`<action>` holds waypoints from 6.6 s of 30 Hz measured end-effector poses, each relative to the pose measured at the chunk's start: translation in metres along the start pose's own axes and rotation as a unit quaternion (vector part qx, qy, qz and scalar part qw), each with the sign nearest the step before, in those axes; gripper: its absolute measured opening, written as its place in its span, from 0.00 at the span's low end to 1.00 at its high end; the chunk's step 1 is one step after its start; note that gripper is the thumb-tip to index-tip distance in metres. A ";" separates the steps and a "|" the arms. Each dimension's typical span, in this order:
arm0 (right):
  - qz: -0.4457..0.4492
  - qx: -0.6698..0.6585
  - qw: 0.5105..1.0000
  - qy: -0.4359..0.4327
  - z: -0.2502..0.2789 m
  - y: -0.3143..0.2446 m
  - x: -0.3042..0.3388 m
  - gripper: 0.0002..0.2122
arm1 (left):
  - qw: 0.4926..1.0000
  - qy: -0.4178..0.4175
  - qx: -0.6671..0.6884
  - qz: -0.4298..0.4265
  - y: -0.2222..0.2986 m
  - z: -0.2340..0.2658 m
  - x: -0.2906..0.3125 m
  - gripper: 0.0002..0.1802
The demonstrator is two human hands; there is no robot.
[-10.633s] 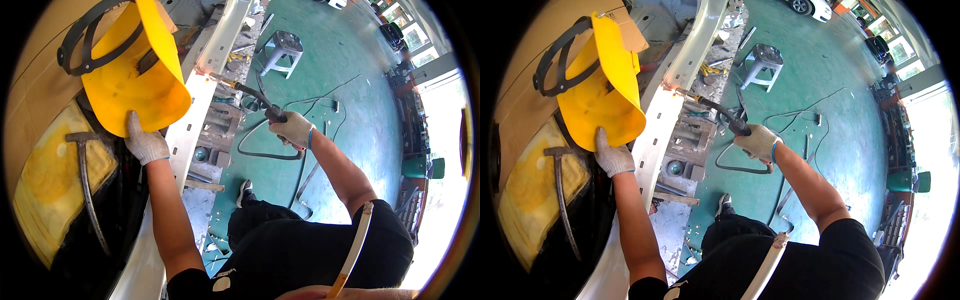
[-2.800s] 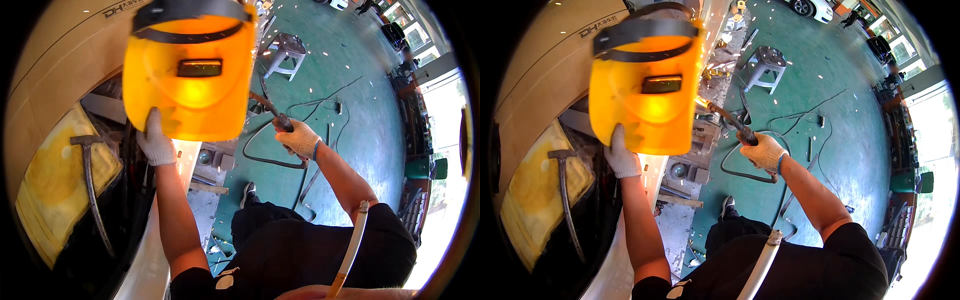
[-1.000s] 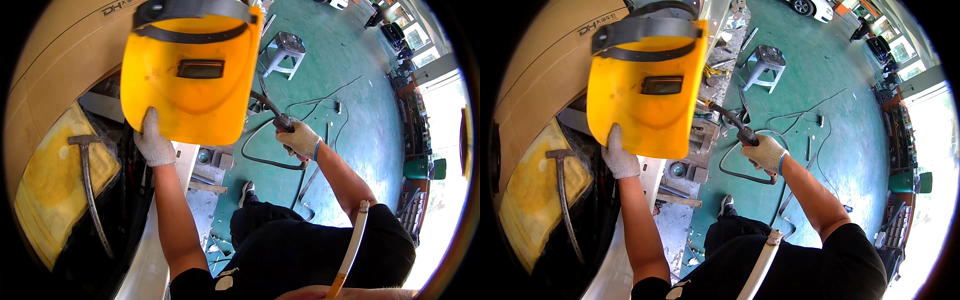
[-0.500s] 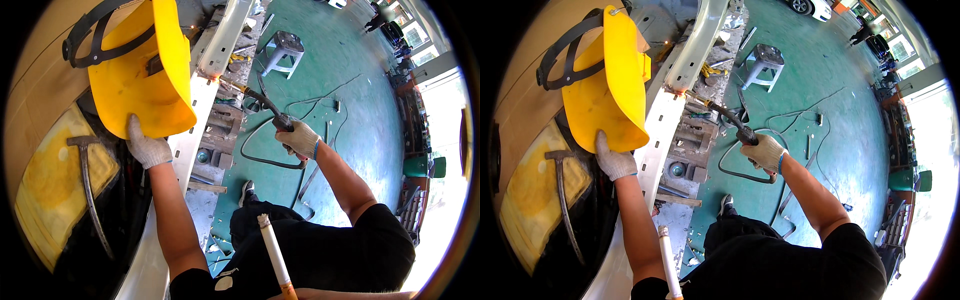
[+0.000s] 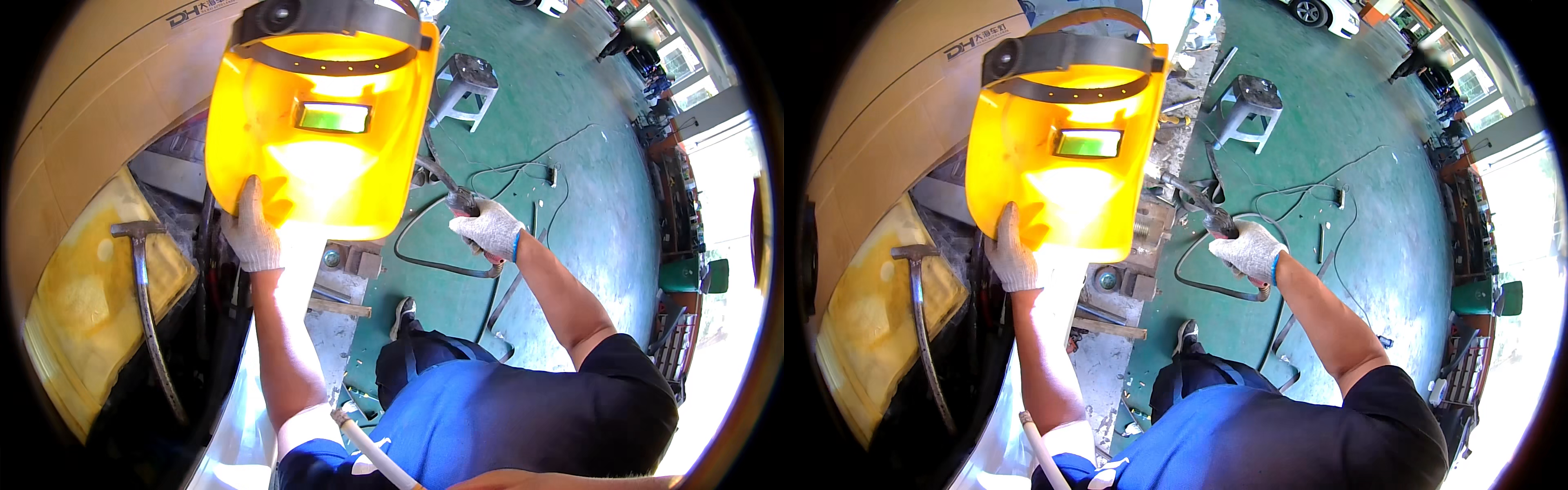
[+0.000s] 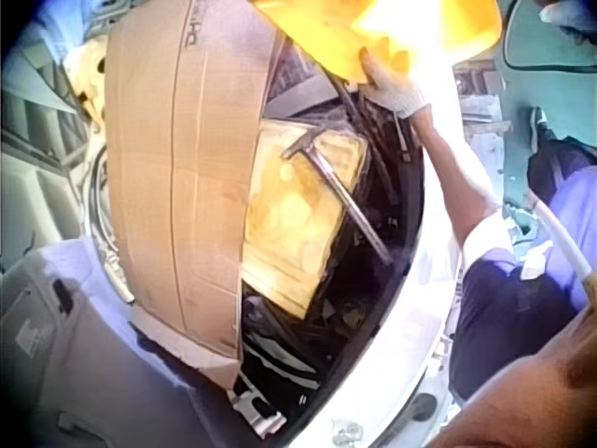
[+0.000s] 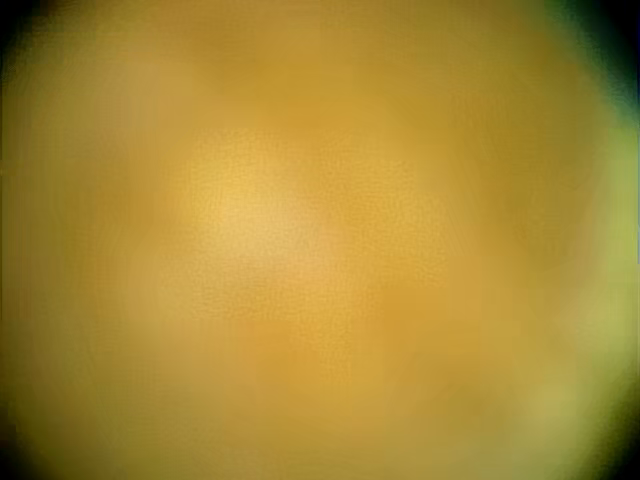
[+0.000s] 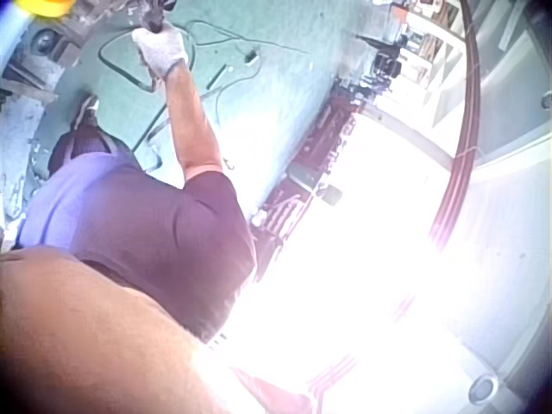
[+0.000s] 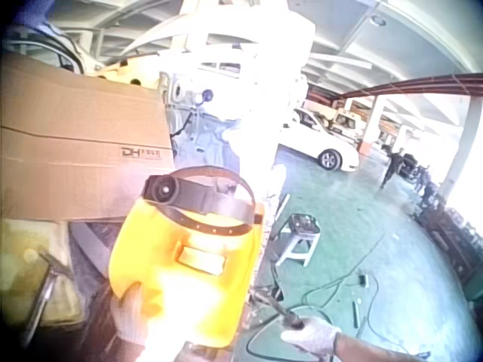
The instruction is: The person welds a white metal car frame using a welding torch and a yellow face shield for eye protection. They repeatedly weld along the frame's edge, pause to hammer the welds, and continue welding while holding the shield in front of their face.
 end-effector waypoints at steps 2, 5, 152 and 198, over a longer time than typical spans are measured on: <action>0.003 -0.009 1.000 -0.004 -0.001 0.002 -0.002 0.15 | 1.000 -0.011 -0.009 0.011 0.003 0.000 0.003 0.29; -0.030 -0.011 0.999 0.010 -0.003 -0.006 0.002 0.16 | 0.996 -0.052 -0.028 -0.062 -0.002 0.004 -0.005 0.27; -0.011 0.005 1.000 -0.011 0.003 -0.028 0.012 0.11 | 0.998 -0.004 -0.017 -0.059 0.002 -0.005 0.006 0.25; -0.119 -0.332 0.933 0.079 -0.017 0.324 0.015 0.18 | 0.967 0.132 -0.119 -0.180 -0.007 -0.036 0.004 0.30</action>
Point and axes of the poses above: each hand's wrist, its own x-axis away from the middle knuckle, its own z-axis out of the back of the hand, y = z × x, the point moved 1 cm from there along -x, towards the middle knuckle, and after that the axes turned 3 degrees about -y, right-handed, at the moved point
